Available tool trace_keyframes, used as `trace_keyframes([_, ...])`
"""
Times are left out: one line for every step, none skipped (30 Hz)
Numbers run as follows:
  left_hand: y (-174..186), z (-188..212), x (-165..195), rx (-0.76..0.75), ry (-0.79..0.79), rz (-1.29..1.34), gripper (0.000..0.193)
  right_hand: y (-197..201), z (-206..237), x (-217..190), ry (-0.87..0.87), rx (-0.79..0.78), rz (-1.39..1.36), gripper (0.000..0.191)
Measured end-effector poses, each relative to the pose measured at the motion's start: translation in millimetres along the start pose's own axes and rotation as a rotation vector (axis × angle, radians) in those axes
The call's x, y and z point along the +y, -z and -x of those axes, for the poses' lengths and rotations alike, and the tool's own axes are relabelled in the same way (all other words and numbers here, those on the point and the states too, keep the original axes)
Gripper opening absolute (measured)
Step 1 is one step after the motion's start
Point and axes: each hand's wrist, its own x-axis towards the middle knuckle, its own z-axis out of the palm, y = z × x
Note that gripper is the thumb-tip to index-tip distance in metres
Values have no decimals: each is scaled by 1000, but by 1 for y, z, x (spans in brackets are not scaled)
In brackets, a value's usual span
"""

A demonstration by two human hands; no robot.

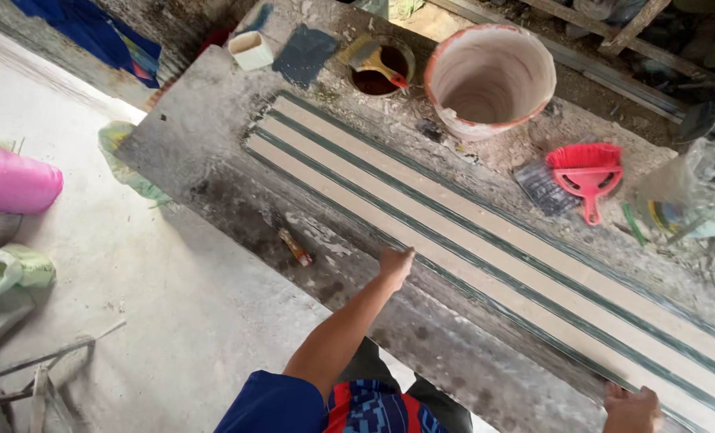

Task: The person holds a long strip assembly steady on a concrete workbench with one hand while using a small handheld scraper to scrape excess material out of the narrow grooves between the strips, working along the grooves section by section. At the end the person lifts and repositions the strip assembly on the bench.

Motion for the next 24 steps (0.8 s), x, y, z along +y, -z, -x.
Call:
trace_keyframes([-8, 2, -2, 55, -85, -71, 41, 10, -9, 3, 214, 22, 399, 67])
trace_keyframes([-16, 2, -4, 152, -181, -258, 44, 21, -20, 5, 126, 7, 200, 65])
trace_keyframes([-24, 3, -6, 248, -288, -444, 48, 29, -32, 7, 43, -9, -7, 63])
trace_keyframes([-35, 4, -8, 218, -125, -217, 45, 35, -45, 7, -37, -28, -222, 62])
trace_keyframes([-46, 6, -10, 186, 42, 8, 46, 41, -57, 7, -120, -45, -434, 62])
trace_keyframes([-56, 9, -12, 155, 218, 230, 52, 47, -66, 5, -238, -22, -542, 60])
trace_keyframes([-67, 12, -13, 188, 221, 200, 55, 50, -75, 1, -339, 19, -621, 58])
trace_keyframes([-76, 15, -14, 224, 220, 167, 59, 52, -82, -2, -425, 56, -692, 57])
trace_keyframes([-84, 19, -15, 260, 218, 134, 62, 53, -88, -5, -499, 93, -750, 55])
trace_keyframes([-89, 22, -15, 271, 267, 139, 63, 53, -93, -8, -555, 117, -763, 54])
trace_keyframes([-93, 23, -15, 283, 313, 147, 65, 54, -96, -9, -580, 115, -770, 53])
trace_keyframes([-96, 25, -15, 297, 356, 159, 68, 56, -100, -8, -653, 130, -755, 50])
trace_keyframes([-98, 26, -16, 299, 335, 205, 67, 59, -103, -5, -632, 89, -738, 46])
trace_keyframes([-99, 24, -16, 304, 312, 252, 66, 62, -109, -1, -610, 43, -720, 42])
trace_keyframes([-99, 23, -16, 309, 290, 299, 66, 65, -113, 5, -589, 0, -701, 38])
trace_keyframes([-99, 21, -17, 294, 278, 326, 69, 69, -119, 11, -544, -78, -672, 36])
trace_keyframes([-100, 20, -19, 280, 262, 355, 73, 75, -125, 18, -496, -157, -643, 34])
trace_keyframes([-101, 20, -19, 269, 240, 385, 77, 76, -131, 20, -444, -242, -615, 32])
trace_keyframes([-102, 21, -19, 325, 101, 91, 77, 73, -136, 21, -394, -280, -595, 32])
trace_keyframes([-104, 24, -20, 383, -31, -208, 81, 63, -137, 14, -363, -290, -574, 33])
trace_keyframes([-106, 27, -20, 446, -155, -507, 88, 60, -138, 9, -332, -293, -561, 33])
trace_keyframes([-108, 32, -22, 491, -285, -628, 94, 60, -143, 1, -306, -285, -558, 33])
trace_keyframes([-112, 39, -17, 437, -206, -489, 113, 38, -142, -20, -281, -296, -543, 34])
trace_keyframes([-108, 46, -8, 370, -298, -782, 120, 8, -138, -38, -256, -311, -532, 34])
